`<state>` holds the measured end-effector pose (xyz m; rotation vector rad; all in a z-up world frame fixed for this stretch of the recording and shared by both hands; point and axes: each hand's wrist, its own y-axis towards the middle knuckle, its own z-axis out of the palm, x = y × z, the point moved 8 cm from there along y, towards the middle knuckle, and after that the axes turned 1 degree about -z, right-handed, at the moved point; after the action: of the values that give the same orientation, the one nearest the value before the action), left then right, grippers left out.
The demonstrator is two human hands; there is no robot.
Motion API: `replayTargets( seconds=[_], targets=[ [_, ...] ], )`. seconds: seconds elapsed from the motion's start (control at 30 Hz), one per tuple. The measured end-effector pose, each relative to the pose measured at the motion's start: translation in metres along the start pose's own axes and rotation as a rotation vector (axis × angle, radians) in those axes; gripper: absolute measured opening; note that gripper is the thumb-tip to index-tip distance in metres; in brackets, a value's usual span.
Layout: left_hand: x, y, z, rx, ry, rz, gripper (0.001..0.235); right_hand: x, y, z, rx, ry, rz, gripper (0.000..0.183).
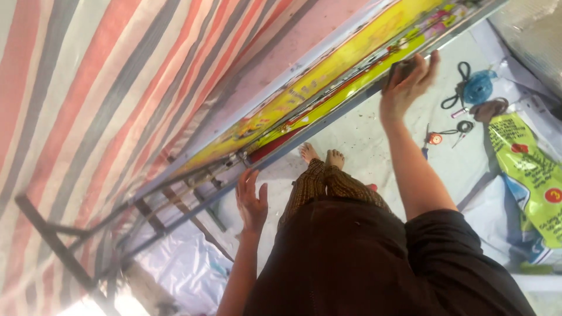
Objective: The person assembles a metal frame structure by hand, aligning and securing metal bars. They use a screwdriver to tighten screws on the frame and handle a yellow printed sheet, positioning it within the structure.
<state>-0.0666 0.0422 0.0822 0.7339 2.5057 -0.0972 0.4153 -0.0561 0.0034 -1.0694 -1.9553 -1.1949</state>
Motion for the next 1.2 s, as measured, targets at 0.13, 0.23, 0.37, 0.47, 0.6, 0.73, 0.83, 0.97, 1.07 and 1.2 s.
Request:
replayTargets(
  seconds=[0.13,0.23,0.37,0.47,0.6,0.73,0.83,0.97,1.07,1.2],
  targets=[
    [0.005,-0.051,-0.025,-0.052,-0.076,-0.09,0.031,0.043,0.002,-0.005,0.015,-0.264,-0.385,0.016],
    [0.017,-0.072,-0.027,-0.048,-0.066,-0.059,0.029,0.077,-0.014,0.003,0.111,-0.368,-0.419,0.037],
    [0.085,-0.099,-0.039,-0.179,-0.028,-0.041,0.03,0.112,-0.137,0.049,0.446,-0.409,-0.469,0.055],
    [0.157,-0.111,-0.074,-0.24,0.24,0.063,0.031,0.175,-0.244,0.07,0.718,-0.28,-0.721,0.069],
    [0.254,-0.119,-0.165,-0.347,0.36,0.003,0.027,0.168,-0.206,0.073,0.729,-0.487,-0.756,0.065],
    [0.36,-0.13,-0.209,-0.369,0.392,-0.139,0.031,0.162,-0.269,0.117,0.519,-0.731,-0.216,0.057],
    [0.405,-0.14,-0.193,-0.34,0.347,-0.062,0.048,0.257,-0.414,0.156,0.546,-0.673,-0.55,0.06],
    [0.397,-0.136,-0.183,-0.246,0.254,0.008,0.055,0.348,-0.475,0.132,0.561,0.082,-0.825,0.059],
    [0.391,-0.139,-0.188,-0.303,0.165,0.044,0.048,0.29,-0.399,0.119,0.618,-0.66,-0.551,0.086],
    [0.35,-0.134,-0.203,-0.286,0.103,0.109,0.043,0.343,-0.443,0.135,0.622,-0.679,-0.568,0.069]
  ],
)
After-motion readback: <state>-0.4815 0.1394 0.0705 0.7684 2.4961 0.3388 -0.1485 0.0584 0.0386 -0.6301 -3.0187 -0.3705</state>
